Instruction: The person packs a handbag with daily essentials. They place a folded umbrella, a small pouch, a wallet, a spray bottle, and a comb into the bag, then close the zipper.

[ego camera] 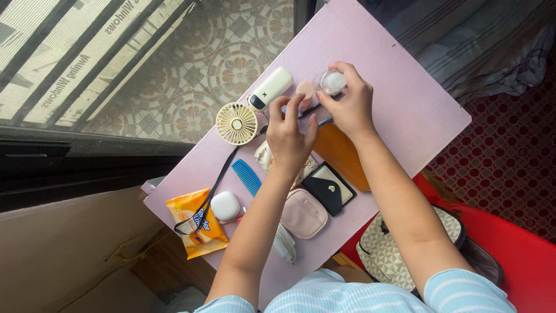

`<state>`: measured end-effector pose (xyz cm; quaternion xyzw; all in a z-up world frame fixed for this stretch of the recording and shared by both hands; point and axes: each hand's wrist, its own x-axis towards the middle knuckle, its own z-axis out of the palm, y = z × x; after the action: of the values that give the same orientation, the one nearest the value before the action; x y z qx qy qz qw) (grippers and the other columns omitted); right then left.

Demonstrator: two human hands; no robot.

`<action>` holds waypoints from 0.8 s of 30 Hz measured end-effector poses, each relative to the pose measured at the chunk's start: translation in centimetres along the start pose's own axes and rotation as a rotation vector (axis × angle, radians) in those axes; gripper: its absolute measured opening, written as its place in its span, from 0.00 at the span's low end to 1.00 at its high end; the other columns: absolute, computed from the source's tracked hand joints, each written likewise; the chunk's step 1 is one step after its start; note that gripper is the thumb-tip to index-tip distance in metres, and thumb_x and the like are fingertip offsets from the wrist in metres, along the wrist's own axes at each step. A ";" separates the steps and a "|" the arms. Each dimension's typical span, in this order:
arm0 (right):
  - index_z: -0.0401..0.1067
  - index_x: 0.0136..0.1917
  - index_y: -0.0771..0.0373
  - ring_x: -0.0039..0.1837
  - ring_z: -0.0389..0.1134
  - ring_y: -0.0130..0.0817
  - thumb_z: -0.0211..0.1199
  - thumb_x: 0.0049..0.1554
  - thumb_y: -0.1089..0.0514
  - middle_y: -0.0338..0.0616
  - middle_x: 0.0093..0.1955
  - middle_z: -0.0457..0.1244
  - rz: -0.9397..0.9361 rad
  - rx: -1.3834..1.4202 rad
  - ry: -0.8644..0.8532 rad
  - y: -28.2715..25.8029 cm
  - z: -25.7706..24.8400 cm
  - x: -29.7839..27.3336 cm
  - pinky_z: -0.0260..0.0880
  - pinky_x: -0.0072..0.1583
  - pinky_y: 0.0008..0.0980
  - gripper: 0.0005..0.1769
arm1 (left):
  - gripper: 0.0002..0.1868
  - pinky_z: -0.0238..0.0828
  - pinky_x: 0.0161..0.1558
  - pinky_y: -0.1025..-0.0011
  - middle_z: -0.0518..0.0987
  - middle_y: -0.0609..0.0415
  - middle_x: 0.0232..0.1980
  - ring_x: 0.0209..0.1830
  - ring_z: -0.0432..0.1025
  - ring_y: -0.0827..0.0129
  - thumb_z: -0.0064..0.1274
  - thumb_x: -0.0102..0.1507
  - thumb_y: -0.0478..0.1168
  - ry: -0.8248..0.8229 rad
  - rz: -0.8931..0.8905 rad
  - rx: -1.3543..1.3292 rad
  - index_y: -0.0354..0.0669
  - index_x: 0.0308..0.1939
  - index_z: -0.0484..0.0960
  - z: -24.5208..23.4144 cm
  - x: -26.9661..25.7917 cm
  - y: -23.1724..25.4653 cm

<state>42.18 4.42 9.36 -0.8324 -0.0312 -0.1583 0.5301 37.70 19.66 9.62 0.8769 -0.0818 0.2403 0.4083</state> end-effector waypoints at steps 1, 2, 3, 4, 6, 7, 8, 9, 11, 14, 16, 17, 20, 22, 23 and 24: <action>0.70 0.63 0.67 0.60 0.74 0.40 0.76 0.50 0.68 0.50 0.59 0.69 -0.051 -0.048 0.022 -0.6 -0.5 -0.4 0.76 0.59 0.35 0.28 | 0.26 0.75 0.44 0.63 0.73 0.47 0.55 0.46 0.76 0.55 0.66 0.58 0.38 -0.001 0.002 -0.002 0.47 0.59 0.78 -0.1 -0.1 0.2; 0.70 0.63 0.68 0.60 0.74 0.41 0.77 0.50 0.68 0.51 0.59 0.69 -0.101 -0.096 0.044 -1.2 -1.2 -0.9 0.75 0.60 0.36 0.28 | 0.25 0.76 0.44 0.64 0.74 0.48 0.55 0.45 0.76 0.57 0.65 0.58 0.38 0.006 0.007 -0.019 0.47 0.59 0.78 -0.3 -0.2 0.5; 0.70 0.63 0.68 0.61 0.74 0.43 0.78 0.50 0.68 0.52 0.59 0.69 -0.153 -0.146 0.070 -1.8 -1.9 -1.3 0.75 0.61 0.38 0.29 | 0.24 0.76 0.44 0.65 0.74 0.49 0.55 0.44 0.77 0.58 0.65 0.59 0.38 0.013 0.017 -0.039 0.46 0.59 0.78 -0.4 -0.3 0.9; 0.70 0.63 0.68 0.61 0.74 0.42 0.77 0.50 0.68 0.52 0.59 0.69 -0.143 -0.137 0.076 -2.4 -2.7 -2.0 0.74 0.62 0.37 0.29 | 0.24 0.76 0.44 0.66 0.74 0.49 0.56 0.44 0.77 0.60 0.64 0.60 0.37 0.020 0.026 -0.058 0.46 0.59 0.78 -0.5 -0.5 1.4; 0.70 0.64 0.68 0.62 0.73 0.42 0.77 0.50 0.68 0.51 0.60 0.69 -0.118 -0.119 0.093 -3.7 -4.5 -3.7 0.74 0.63 0.37 0.30 | 0.23 0.74 0.39 0.66 0.75 0.49 0.55 0.37 0.76 0.61 0.65 0.59 0.37 -0.029 0.018 -0.059 0.45 0.58 0.80 -0.7 -1.1 2.7; 0.70 0.63 0.68 0.62 0.72 0.41 0.77 0.49 0.69 0.51 0.61 0.68 -0.129 -0.138 0.099 -4.2 -5.6 -4.7 0.73 0.63 0.36 0.30 | 0.22 0.72 0.36 0.66 0.75 0.49 0.54 0.34 0.75 0.62 0.66 0.59 0.37 -0.056 0.015 -0.061 0.45 0.57 0.81 -0.8 -1.5 3.5; 0.70 0.62 0.68 0.63 0.71 0.41 0.78 0.49 0.69 0.51 0.61 0.67 -0.140 -0.158 0.104 -4.6 -6.7 -5.8 0.73 0.64 0.36 0.30 | 0.22 0.73 0.39 0.66 0.75 0.49 0.55 0.37 0.75 0.62 0.65 0.60 0.37 -0.082 0.033 -0.101 0.45 0.58 0.80 -0.8 -2.1 4.3; 0.70 0.62 0.68 0.63 0.70 0.41 0.78 0.48 0.69 0.51 0.61 0.66 -0.149 -0.178 0.112 -4.9 -7.7 -7.0 0.72 0.64 0.35 0.30 | 0.23 0.74 0.42 0.66 0.75 0.49 0.57 0.41 0.76 0.61 0.64 0.60 0.36 -0.112 0.052 -0.142 0.45 0.59 0.79 -0.9 -2.7 5.1; 0.70 0.61 0.67 0.61 0.70 0.36 0.78 0.48 0.69 0.48 0.61 0.66 -0.042 -0.065 0.106 -5.3 -9.7 -9.6 0.72 0.63 0.33 0.29 | 0.26 0.74 0.49 0.64 0.74 0.49 0.59 0.49 0.75 0.58 0.63 0.59 0.36 -0.178 0.113 -0.189 0.44 0.61 0.78 -0.7 -3.8 6.6; 0.69 0.63 0.66 0.62 0.68 0.31 0.76 0.50 0.69 0.44 0.61 0.65 0.148 0.208 0.103 -5.1 -12.4 -13.9 0.72 0.64 0.32 0.29 | 0.32 0.70 0.57 0.59 0.74 0.47 0.60 0.57 0.70 0.52 0.63 0.52 0.36 -0.302 0.209 -0.227 0.43 0.62 0.77 0.4 -5.9 8.9; 0.68 0.64 0.66 0.64 0.68 0.30 0.75 0.51 0.70 0.44 0.61 0.65 0.209 0.333 0.110 -4.7 -14.1 -16.7 0.72 0.66 0.32 0.29 | 0.35 0.66 0.58 0.57 0.76 0.47 0.60 0.57 0.68 0.52 0.63 0.47 0.36 -0.406 0.233 -0.265 0.44 0.61 0.78 1.3 -7.5 10.3; 0.68 0.65 0.67 0.65 0.67 0.31 0.74 0.51 0.71 0.46 0.62 0.64 0.203 0.347 0.113 -4.5 -15.0 -18.2 0.72 0.67 0.33 0.30 | 0.35 0.65 0.59 0.57 0.76 0.50 0.59 0.58 0.68 0.53 0.65 0.48 0.37 -0.416 0.254 -0.287 0.45 0.61 0.78 1.8 -8.5 10.9; 0.64 0.68 0.67 0.66 0.67 0.32 0.74 0.49 0.70 0.47 0.64 0.64 0.301 0.403 0.164 -3.9 -17.5 -22.3 0.73 0.65 0.33 0.36 | 0.34 0.62 0.60 0.58 0.79 0.55 0.57 0.59 0.69 0.56 0.66 0.49 0.38 -0.475 0.282 -0.345 0.48 0.60 0.78 3.6 -11.9 12.9; 0.61 0.71 0.66 0.66 0.68 0.33 0.74 0.49 0.70 0.48 0.66 0.64 0.345 0.482 0.229 -3.5 -19.4 -24.9 0.74 0.65 0.34 0.39 | 0.35 0.62 0.59 0.60 0.80 0.56 0.57 0.58 0.69 0.57 0.65 0.48 0.36 -0.551 0.269 -0.359 0.49 0.61 0.79 4.8 -14.3 13.9; 0.60 0.72 0.66 0.68 0.68 0.34 0.73 0.50 0.70 0.49 0.67 0.64 0.341 0.536 0.269 -3.4 -20.7 -26.3 0.74 0.66 0.35 0.40 | 0.34 0.62 0.58 0.60 0.80 0.57 0.56 0.58 0.69 0.58 0.65 0.48 0.36 -0.583 0.281 -0.352 0.49 0.61 0.80 5.4 -15.5 14.4; 0.58 0.74 0.66 0.69 0.68 0.34 0.72 0.51 0.70 0.50 0.69 0.64 0.335 0.590 0.309 -3.4 -22.0 -27.8 0.74 0.67 0.36 0.41 | 0.34 0.62 0.58 0.60 0.80 0.57 0.56 0.58 0.69 0.58 0.65 0.48 0.36 -0.614 0.293 -0.344 0.50 0.60 0.80 6.0 -16.6 14.9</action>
<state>9.98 -10.47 12.64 -0.6036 0.1416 -0.1773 0.7643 20.32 4.51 8.23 0.8057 -0.3640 0.0049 0.4673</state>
